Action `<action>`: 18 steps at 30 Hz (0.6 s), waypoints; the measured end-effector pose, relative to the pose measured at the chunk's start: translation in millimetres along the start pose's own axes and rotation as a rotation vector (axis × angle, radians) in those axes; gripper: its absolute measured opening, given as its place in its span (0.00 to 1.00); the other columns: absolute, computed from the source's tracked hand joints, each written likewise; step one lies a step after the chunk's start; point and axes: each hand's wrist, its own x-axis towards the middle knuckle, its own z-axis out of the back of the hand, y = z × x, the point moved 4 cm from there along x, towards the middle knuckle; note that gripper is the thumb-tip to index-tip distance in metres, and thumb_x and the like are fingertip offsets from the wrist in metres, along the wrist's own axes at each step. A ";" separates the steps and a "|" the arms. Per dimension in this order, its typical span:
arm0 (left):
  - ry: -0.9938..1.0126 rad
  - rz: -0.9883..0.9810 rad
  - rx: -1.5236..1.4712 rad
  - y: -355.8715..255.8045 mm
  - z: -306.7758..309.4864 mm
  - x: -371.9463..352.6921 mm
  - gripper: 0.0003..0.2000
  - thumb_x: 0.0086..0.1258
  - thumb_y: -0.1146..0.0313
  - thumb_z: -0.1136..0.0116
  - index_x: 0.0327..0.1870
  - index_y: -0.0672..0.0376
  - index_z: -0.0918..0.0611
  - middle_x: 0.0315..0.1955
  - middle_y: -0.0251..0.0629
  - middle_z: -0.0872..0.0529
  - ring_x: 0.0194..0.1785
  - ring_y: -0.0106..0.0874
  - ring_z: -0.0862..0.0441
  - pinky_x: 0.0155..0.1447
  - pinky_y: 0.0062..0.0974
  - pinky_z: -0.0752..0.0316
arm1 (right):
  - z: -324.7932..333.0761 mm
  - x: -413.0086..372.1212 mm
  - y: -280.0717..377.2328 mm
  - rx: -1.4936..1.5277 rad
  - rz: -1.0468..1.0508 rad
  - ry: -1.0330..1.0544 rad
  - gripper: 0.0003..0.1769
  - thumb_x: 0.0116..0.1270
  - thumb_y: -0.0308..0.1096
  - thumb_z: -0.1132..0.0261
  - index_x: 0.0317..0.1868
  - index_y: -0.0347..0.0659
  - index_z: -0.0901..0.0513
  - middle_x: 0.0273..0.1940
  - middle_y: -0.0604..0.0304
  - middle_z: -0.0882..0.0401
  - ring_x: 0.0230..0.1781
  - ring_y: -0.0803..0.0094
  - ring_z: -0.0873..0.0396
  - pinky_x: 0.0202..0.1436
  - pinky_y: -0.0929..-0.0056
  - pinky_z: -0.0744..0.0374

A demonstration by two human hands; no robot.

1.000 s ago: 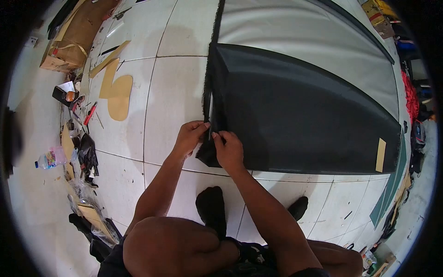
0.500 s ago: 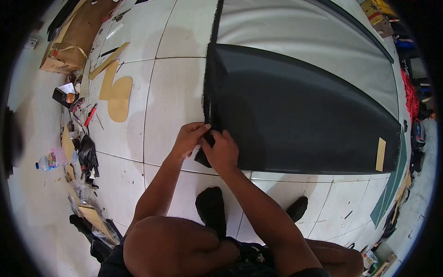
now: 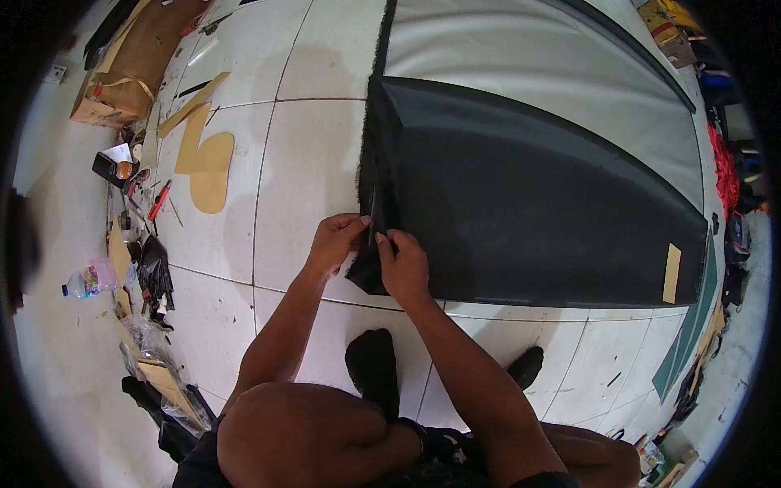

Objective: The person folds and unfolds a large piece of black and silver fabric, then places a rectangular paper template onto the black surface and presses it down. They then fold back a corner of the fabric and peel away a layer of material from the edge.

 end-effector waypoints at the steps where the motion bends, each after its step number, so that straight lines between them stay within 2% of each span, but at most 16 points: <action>1: -0.010 0.006 -0.002 -0.4 -0.8 -0.6 0.08 0.69 0.66 0.40 0.31 0.61 0.17 0.19 0.24 0.25 0.22 0.16 0.33 0.26 0.18 0.39 | 0.0 -1.0 3.1 -0.009 0.051 -0.051 0.10 0.67 0.34 0.38 0.42 0.36 0.19 0.39 0.46 0.20 0.36 0.50 0.20 0.41 0.57 0.24; 4: -0.026 0.008 -0.010 -5.4 -3.2 -4.7 0.08 0.68 0.66 0.40 0.31 0.61 0.17 0.19 0.24 0.26 0.21 0.16 0.34 0.26 0.18 0.40 | 1.5 -1.6 13.1 0.125 -0.007 -0.117 0.09 0.67 0.31 0.41 0.45 0.38 0.20 0.40 0.47 0.21 0.37 0.48 0.20 0.43 0.56 0.24; 7: -0.021 0.018 0.029 -2.1 1.4 -3.1 0.09 0.68 0.66 0.39 0.32 0.62 0.17 0.20 0.25 0.24 0.22 0.16 0.32 0.26 0.17 0.38 | -4.2 -0.7 6.8 -0.123 0.125 0.083 0.10 0.65 0.30 0.40 0.45 0.41 0.19 0.40 0.48 0.22 0.38 0.47 0.21 0.44 0.55 0.23; 10: -0.006 0.026 0.031 1.6 1.2 -1.0 0.09 0.68 0.65 0.39 0.36 0.63 0.16 0.23 0.27 0.21 0.24 0.17 0.27 0.29 0.17 0.32 | -7.2 -0.5 13.0 -0.166 0.058 0.064 0.12 0.62 0.31 0.38 0.46 0.42 0.18 0.38 0.49 0.23 0.37 0.48 0.20 0.43 0.55 0.23; 13: 0.010 0.044 0.068 -4.8 -0.1 -5.1 0.10 0.68 0.65 0.39 0.38 0.64 0.16 0.25 0.29 0.18 0.27 0.19 0.23 0.33 0.18 0.28 | -7.7 -2.5 23.4 -0.254 0.048 0.047 0.12 0.60 0.35 0.34 0.44 0.41 0.17 0.37 0.50 0.22 0.37 0.50 0.20 0.41 0.56 0.22; 18: -0.009 -0.007 -0.008 -0.6 -1.7 -3.1 0.10 0.68 0.65 0.38 0.39 0.63 0.16 0.26 0.30 0.18 0.28 0.19 0.22 0.34 0.18 0.26 | -12.6 0.4 7.0 -0.140 -0.087 0.009 0.13 0.59 0.40 0.31 0.37 0.38 0.16 0.34 0.49 0.21 0.37 0.51 0.20 0.41 0.58 0.23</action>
